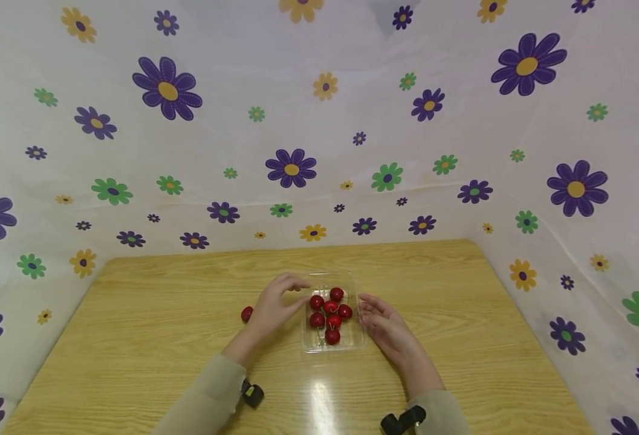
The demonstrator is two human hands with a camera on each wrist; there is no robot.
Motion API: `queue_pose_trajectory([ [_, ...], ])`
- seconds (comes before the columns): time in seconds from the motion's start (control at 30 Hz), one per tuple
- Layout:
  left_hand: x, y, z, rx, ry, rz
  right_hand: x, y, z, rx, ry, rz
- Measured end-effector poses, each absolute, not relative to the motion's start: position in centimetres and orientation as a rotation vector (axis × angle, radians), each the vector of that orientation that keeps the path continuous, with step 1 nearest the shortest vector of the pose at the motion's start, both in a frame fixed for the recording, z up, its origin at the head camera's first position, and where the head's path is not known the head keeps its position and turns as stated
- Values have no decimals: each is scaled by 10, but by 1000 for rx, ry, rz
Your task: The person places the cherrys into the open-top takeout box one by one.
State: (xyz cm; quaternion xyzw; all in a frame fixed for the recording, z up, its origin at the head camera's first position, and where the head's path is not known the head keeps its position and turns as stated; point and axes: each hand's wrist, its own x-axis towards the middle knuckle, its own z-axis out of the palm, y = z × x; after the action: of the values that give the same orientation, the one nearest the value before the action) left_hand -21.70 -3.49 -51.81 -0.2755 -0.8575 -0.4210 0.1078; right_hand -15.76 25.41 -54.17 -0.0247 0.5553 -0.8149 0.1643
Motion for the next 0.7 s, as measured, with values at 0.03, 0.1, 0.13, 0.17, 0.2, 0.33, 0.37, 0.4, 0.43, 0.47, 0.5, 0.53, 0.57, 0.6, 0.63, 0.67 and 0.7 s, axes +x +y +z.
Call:
queue_pose_trajectory([
  [0.03,-217,-36,-519,-808,-2520,-1237,-158,254,-542,-70,1583,-2322],
  [0.1,-216,-38,-519,-805,-2516,-1241,-157,255,-542,-70,1585,-2322],
  [0.13,-215,-39,-519,-805,-2515,-1246,-157,255,-542,-70,1585,-2323],
  [0.17,-214,-40,-518,-803,-2516,-1245,-157,255,-543,-71,1585,-2323],
  [0.2,-213,-42,-518,-802,-2517,-1241,-157,255,-543,-74,1584,-2323],
  [0.33,-211,-47,-518,-788,-2533,-1224,-157,255,-543,-86,1574,-2329],
  [0.37,-209,-49,-517,-780,-2535,-1220,-157,255,-543,-91,1569,-2330],
  [0.4,-209,-50,-517,-773,-2539,-1229,-157,255,-543,-95,1567,-2332],
  [0.43,-208,-52,-517,-764,-2545,-1239,-158,255,-544,-99,1564,-2333],
  [0.47,-207,-54,-517,-752,-2552,-1249,-158,255,-544,-101,1559,-2334],
  [0.5,-207,-56,-518,-741,-2558,-1265,-158,255,-544,-103,1559,-2334],
  [0.53,-206,-58,-518,-730,-2561,-1271,-158,255,-544,-105,1558,-2334],
  [0.57,-206,-60,-519,-725,-2562,-1281,-158,255,-544,-107,1555,-2336],
  [0.6,-206,-62,-519,-718,-2570,-1290,-158,255,-544,-105,1555,-2337],
  [0.63,-206,-63,-520,-710,-2570,-1288,-158,255,-544,-101,1555,-2338],
  [0.67,-206,-65,-520,-703,-2570,-1292,-159,255,-544,-98,1553,-2339],
  [0.7,-205,-66,-520,-698,-2569,-1296,-159,255,-544,-95,1553,-2340],
])
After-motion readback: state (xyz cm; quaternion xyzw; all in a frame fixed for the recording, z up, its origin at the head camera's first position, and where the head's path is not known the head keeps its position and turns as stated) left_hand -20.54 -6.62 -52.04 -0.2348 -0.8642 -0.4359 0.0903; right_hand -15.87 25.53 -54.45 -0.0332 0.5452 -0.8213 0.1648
